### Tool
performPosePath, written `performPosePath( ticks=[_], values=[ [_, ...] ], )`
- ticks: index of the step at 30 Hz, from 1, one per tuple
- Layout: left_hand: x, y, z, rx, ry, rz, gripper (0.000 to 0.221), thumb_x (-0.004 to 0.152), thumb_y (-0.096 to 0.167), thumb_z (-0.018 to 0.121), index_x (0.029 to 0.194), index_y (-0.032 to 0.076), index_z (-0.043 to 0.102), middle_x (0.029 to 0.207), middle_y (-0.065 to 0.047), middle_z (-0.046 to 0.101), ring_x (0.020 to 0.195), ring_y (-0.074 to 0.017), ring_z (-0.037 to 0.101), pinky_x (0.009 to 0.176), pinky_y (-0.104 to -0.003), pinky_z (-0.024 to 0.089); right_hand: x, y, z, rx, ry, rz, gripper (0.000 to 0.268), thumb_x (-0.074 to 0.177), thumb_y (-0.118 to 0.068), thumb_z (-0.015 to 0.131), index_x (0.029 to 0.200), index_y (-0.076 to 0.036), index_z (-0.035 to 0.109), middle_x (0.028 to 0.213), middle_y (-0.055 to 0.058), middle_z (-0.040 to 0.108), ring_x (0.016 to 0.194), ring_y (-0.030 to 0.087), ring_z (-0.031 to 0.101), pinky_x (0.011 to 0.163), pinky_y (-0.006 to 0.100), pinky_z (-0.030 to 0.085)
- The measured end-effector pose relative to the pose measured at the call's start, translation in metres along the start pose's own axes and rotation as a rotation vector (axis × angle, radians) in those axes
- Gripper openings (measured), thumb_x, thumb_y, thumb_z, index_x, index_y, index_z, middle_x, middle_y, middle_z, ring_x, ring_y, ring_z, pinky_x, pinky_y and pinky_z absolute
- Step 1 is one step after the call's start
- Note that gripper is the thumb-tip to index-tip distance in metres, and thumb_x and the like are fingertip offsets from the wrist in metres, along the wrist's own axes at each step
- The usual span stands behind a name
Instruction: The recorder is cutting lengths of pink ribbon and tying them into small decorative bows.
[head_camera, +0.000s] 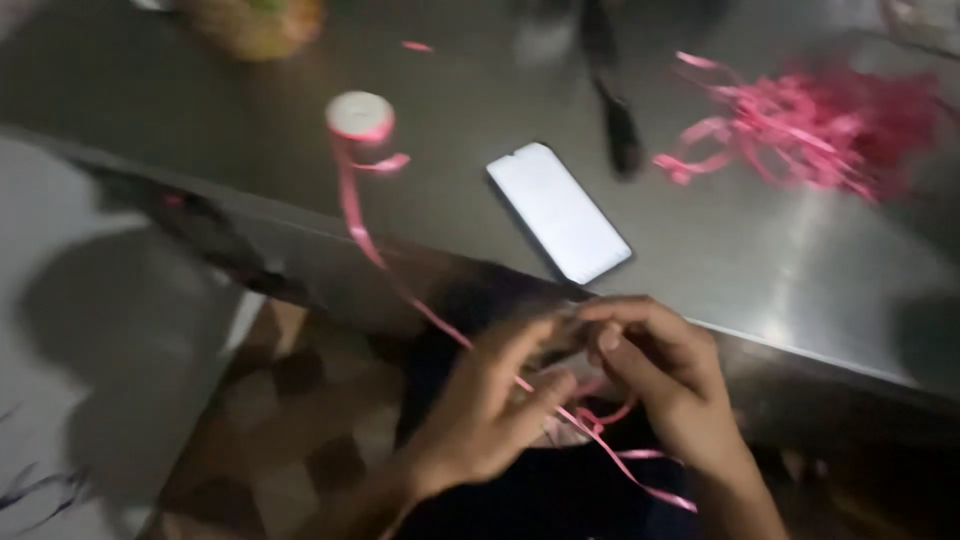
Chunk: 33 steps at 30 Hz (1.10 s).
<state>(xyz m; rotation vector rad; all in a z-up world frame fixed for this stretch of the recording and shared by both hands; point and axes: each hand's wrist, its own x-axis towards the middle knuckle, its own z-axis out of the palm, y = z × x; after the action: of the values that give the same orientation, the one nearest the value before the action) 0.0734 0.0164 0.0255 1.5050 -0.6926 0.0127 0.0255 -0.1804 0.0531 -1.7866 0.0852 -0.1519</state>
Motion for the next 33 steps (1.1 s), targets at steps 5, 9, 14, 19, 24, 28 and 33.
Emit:
performPosePath(
  ticks=[5,9,14,19,24,28,33],
  values=[
    [-0.024,-0.041,0.082,-0.597,-0.403,-0.278,0.032,0.111,0.027,0.061,0.128,0.001,0.058,0.106,-0.002,0.066,0.095,-0.0094,0.063,0.081,-0.027,0.053,-0.03,0.017,-0.054,0.05,0.069,-0.003,0.02,0.1,-0.007,0.062,0.116,-0.001,0.072,0.082,0.0,0.066,0.071,0.006,0.057,0.062,0.021,0.047],
    [-0.005,-0.031,0.1,-0.373,-0.599,-0.471,0.028,0.102,0.027,0.067,0.107,0.0,0.068,0.082,0.0,0.066,0.07,-0.0055,0.06,0.061,-0.024,0.048,-0.056,0.029,-0.104,0.04,0.133,-0.023,0.02,0.101,-0.008,0.064,0.117,0.001,0.071,0.085,0.0,0.064,0.075,0.005,0.054,0.066,0.022,0.044],
    [0.027,0.003,0.109,-0.154,-0.636,-0.462,0.023,0.095,0.024,0.068,0.094,0.002,0.076,0.069,0.0,0.067,0.06,-0.0054,0.058,0.053,-0.024,0.046,-0.073,0.018,-0.139,-0.137,0.04,0.104,0.021,0.094,-0.012,0.066,0.11,-0.002,0.074,0.087,-0.001,0.071,0.077,0.006,0.063,0.068,0.023,0.052],
    [0.04,0.008,0.12,-0.019,-0.691,-0.27,0.023,0.094,0.021,0.069,0.087,0.0,0.075,0.067,0.001,0.071,0.061,-0.0033,0.063,0.055,-0.024,0.049,-0.083,0.024,-0.156,-0.12,-0.17,0.193,0.012,0.091,-0.009,0.073,0.094,0.002,0.078,0.08,0.002,0.073,0.075,0.009,0.064,0.068,0.026,0.053],
    [0.041,0.008,0.125,-0.047,-0.744,-0.236,0.023,0.094,0.02,0.069,0.086,0.0,0.075,0.065,0.0,0.068,0.059,-0.0034,0.059,0.054,-0.025,0.047,-0.088,0.037,-0.164,0.035,-0.204,0.165,0.01,0.092,-0.005,0.071,0.095,0.003,0.076,0.085,0.003,0.075,0.081,0.009,0.066,0.073,0.026,0.054],
    [0.039,0.011,0.128,-0.047,-0.782,-0.334,0.023,0.094,0.021,0.069,0.085,0.0,0.074,0.06,0.0,0.065,0.054,-0.0044,0.057,0.051,-0.026,0.045,-0.091,0.042,-0.156,0.133,-0.178,0.22,0.008,0.091,-0.001,0.072,0.095,0.005,0.077,0.083,0.006,0.074,0.076,0.011,0.064,0.069,0.028,0.051],
    [0.038,0.009,0.126,-0.029,-0.772,-0.287,0.024,0.095,0.021,0.069,0.085,0.0,0.075,0.06,0.0,0.065,0.053,-0.0049,0.057,0.05,-0.025,0.045,-0.088,0.046,-0.15,0.12,-0.216,0.179,0.009,0.091,-0.002,0.071,0.095,0.004,0.077,0.083,0.006,0.075,0.079,0.011,0.068,0.073,0.027,0.055]
  ],
)
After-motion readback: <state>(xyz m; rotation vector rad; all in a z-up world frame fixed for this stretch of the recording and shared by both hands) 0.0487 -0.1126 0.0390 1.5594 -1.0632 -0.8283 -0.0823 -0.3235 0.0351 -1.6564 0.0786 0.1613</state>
